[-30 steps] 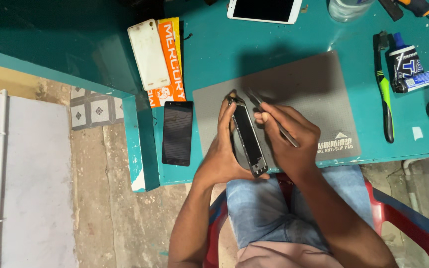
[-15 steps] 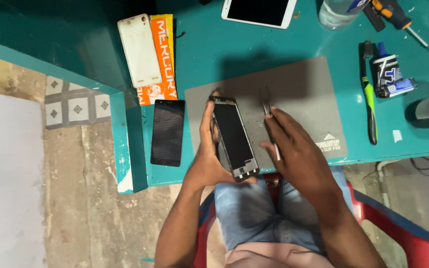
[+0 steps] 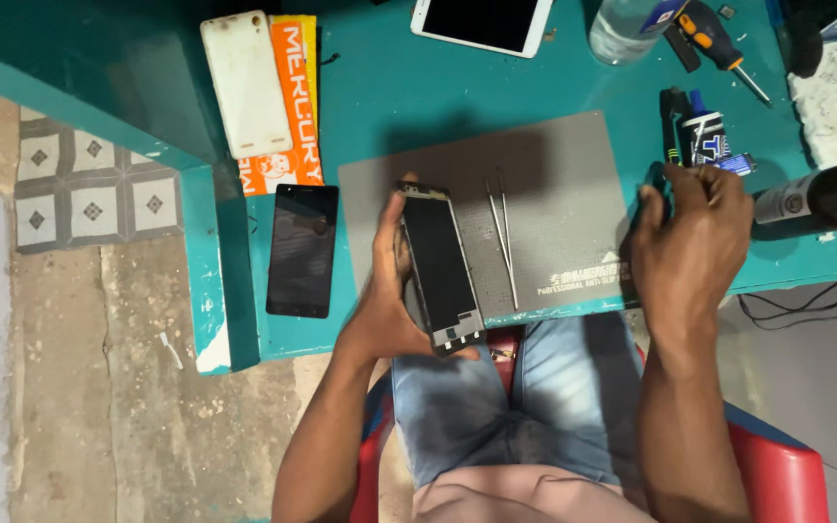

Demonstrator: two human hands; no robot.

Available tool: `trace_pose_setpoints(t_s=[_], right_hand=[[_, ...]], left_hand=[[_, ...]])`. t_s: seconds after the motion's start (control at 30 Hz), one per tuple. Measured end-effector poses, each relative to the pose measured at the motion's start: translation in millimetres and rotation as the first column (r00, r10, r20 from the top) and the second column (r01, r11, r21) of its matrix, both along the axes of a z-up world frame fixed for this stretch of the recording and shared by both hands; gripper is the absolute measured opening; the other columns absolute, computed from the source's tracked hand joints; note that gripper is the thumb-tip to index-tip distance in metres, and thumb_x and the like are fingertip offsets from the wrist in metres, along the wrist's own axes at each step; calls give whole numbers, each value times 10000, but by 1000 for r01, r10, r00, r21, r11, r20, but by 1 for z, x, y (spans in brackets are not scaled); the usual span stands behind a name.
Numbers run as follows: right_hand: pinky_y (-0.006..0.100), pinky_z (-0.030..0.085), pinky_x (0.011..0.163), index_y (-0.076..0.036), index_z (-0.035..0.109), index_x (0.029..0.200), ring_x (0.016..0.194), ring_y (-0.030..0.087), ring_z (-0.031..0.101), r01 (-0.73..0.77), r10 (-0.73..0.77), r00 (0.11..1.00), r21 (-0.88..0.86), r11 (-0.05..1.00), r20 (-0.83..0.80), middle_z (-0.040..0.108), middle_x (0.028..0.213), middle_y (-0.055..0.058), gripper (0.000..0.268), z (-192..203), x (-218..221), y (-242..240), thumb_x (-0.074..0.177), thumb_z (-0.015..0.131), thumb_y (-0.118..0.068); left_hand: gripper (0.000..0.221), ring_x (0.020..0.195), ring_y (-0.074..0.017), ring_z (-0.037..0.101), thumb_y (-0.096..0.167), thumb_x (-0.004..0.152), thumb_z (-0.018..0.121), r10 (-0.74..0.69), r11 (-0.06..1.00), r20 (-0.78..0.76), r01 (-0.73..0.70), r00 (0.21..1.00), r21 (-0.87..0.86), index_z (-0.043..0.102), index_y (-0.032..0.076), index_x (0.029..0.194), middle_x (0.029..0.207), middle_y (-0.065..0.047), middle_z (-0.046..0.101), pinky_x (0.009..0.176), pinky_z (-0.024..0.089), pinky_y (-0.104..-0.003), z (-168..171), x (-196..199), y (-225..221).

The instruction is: The person uses tweezers to remove small components from the edge of a disassembled smartphone. They then apply a liquid from a black bottle to the device's frame and continue using the tweezers to adjust internal parts.

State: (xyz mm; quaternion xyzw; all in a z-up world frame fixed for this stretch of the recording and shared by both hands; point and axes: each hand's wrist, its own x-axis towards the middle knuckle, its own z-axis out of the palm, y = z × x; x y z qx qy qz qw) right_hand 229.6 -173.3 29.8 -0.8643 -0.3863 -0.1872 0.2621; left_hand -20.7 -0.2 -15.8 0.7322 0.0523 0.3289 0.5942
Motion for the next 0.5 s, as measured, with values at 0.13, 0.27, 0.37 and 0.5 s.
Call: trace_pose_setpoints(t_s=[0.13, 0.27, 0.37, 0.5], right_hand=[[478, 500, 911, 42, 731, 1178, 1061, 405, 626, -15, 11, 998, 55, 998, 65, 647, 1135, 228, 255, 1, 5, 5, 928, 778, 26], [452, 525, 832, 45, 739, 1187, 961, 366, 666, -32, 28, 992, 30, 999, 120, 672, 1041, 203, 256, 14, 1, 7, 936, 753, 96], [395, 530, 845, 46, 725, 1293, 956, 310, 664, -142, 141, 990, 102, 985, 18, 658, 1018, 194, 435, 29, -16, -3, 899, 619, 197], [242, 473, 706, -14, 661, 1268, 832, 134, 587, -227, 442, 728, 425, 876, -524, 594, 1065, 75, 314, 35, -61, -22, 986, 569, 90]], left_hand=[[1649, 1653, -314, 115, 294, 478, 1057, 19, 1000, 16, -18, 1000, -6, -27, 84, 1702, 1757, -195, 19, 1368, 200, -453, 4, -1, 0], [1601, 1668, -322, 95, 286, 480, 1055, 30, 996, -47, -34, 998, -83, 18, 85, 1683, 1773, -190, 23, 1413, 202, -482, 10, -6, -3], [1558, 1671, -319, 98, 265, 500, 1049, 33, 997, -42, -36, 999, -70, 38, 102, 1674, 1776, -186, 17, 1382, 221, -462, 10, -5, -1], [1565, 1659, -303, 82, 249, 494, 1074, 46, 999, 33, -46, 998, -1, 38, 127, 1661, 1758, -164, -6, 1368, 204, -446, 6, -4, -1]])
